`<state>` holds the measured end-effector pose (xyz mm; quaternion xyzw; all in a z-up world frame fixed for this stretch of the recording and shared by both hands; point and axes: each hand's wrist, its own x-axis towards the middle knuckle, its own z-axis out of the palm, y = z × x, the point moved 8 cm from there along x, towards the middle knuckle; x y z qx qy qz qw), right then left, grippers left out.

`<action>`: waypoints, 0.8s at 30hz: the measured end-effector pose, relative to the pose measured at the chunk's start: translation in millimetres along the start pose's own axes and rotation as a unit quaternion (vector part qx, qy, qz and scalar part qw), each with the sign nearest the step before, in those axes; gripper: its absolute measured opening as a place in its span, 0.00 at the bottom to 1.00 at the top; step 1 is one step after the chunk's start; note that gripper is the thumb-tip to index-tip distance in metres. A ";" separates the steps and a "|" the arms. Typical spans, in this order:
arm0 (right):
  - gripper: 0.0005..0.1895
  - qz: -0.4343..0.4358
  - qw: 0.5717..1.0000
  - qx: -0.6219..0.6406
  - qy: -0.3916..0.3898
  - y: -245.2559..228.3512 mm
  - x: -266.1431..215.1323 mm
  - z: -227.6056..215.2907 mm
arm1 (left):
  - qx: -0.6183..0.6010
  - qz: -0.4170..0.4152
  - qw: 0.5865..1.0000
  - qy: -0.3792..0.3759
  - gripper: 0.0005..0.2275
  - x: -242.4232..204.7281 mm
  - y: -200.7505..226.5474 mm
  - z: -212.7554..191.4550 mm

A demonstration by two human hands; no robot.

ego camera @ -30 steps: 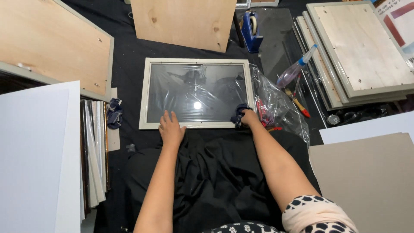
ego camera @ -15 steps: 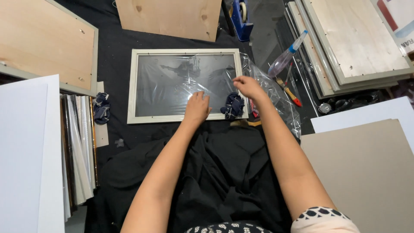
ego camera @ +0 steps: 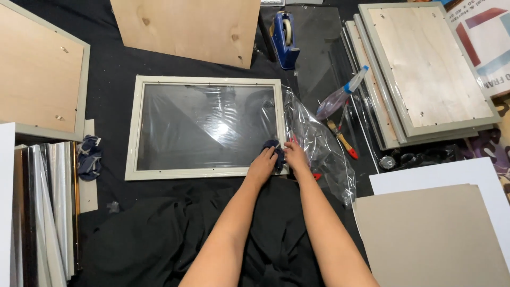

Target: Cleaning a plastic-covered backing board by wiping it with a cloth and then using a brush to remove dust.

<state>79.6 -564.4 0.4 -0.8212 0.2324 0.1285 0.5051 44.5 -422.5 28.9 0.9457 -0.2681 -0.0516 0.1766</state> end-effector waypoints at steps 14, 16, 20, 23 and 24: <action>0.14 -0.043 0.946 -0.319 -0.025 31.6 45.1 30.0 | 0.017 0.027 0.997 0.073 0.03 -13.3 -46.4 -52.5; 0.14 -0.034 0.949 -0.311 -0.022 27.5 41.8 30.3 | 0.030 0.019 0.996 0.084 0.02 -8.0 -34.7 -43.6; 0.10 -0.042 0.941 -0.337 -0.011 24.2 52.7 28.6 | 0.018 0.065 0.991 0.112 0.02 16.7 -13.3 -35.5; 0.07 -0.053 0.934 -0.352 -0.018 32.5 58.1 32.2 | 0.023 0.101 0.990 0.098 0.03 20.5 -20.7 -19.9; 0.07 -0.059 0.930 -0.363 -0.016 39.3 62.4 32.8 | 0.031 0.114 0.990 0.080 0.04 20.7 -24.8 -11.2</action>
